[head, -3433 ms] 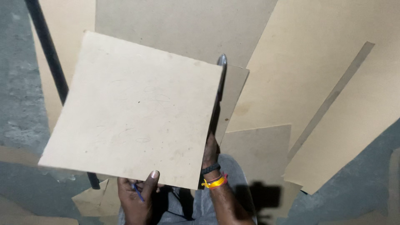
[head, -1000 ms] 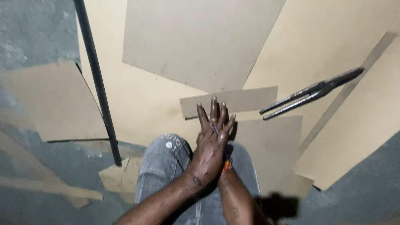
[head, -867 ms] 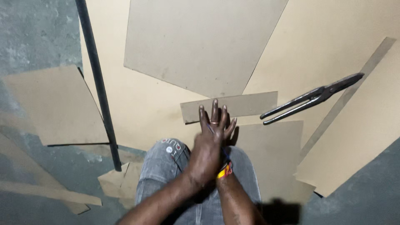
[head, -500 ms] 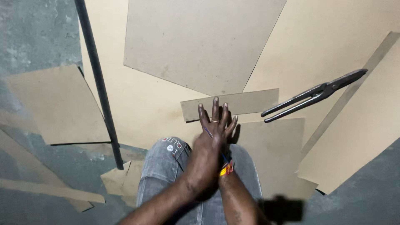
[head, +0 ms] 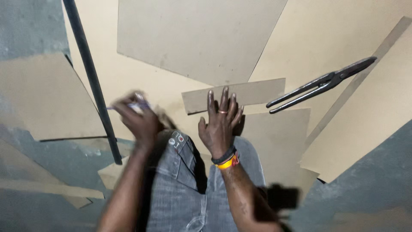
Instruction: The person sits on the floor and uses a long steel straightedge and a pen to draw straight guide lines across large cardboard sheets, repositioning the straightedge for each line. The person then picks up tin snips and cuts a marked cardboard sheet along the line, holding the sheet steady with the other hand.
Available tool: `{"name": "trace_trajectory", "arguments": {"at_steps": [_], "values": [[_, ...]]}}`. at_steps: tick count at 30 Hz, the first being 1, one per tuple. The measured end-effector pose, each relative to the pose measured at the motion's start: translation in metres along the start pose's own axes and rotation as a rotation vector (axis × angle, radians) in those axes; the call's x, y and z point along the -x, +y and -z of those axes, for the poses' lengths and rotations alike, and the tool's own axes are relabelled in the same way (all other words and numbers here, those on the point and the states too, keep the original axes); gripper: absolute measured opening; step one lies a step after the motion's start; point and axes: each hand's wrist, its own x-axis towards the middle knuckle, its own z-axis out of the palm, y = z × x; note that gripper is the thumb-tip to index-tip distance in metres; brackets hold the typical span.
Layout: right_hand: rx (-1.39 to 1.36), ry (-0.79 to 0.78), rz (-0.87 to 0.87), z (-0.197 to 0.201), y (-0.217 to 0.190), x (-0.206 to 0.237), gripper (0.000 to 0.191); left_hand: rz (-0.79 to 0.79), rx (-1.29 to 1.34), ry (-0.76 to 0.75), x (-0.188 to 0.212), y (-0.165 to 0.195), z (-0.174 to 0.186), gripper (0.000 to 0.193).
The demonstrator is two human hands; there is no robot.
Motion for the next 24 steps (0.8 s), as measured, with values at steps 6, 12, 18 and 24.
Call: {"name": "trace_trajectory", "arguments": {"at_steps": [6, 12, 18, 24], "values": [[-0.088, 0.03, -0.043, -0.001, -0.012, -0.005, 0.093, -0.274, -0.254, 0.042, -0.063, -0.108, -0.023, 0.057], [-0.035, 0.073, 0.133, -0.028, -0.061, -0.066, 0.084, -0.293, -0.321, 0.066, -0.062, -0.118, -0.022, 0.058], [0.234, 0.057, 0.238, -0.059, -0.066, -0.148, 0.068, -0.349, -0.22, 0.121, -0.072, -0.109, -0.011, 0.058], [0.227, 0.097, 0.206, -0.015, 0.047, -0.104, 0.068, -0.301, -0.196, 0.107, -0.068, -0.099, -0.004, 0.062]]}}
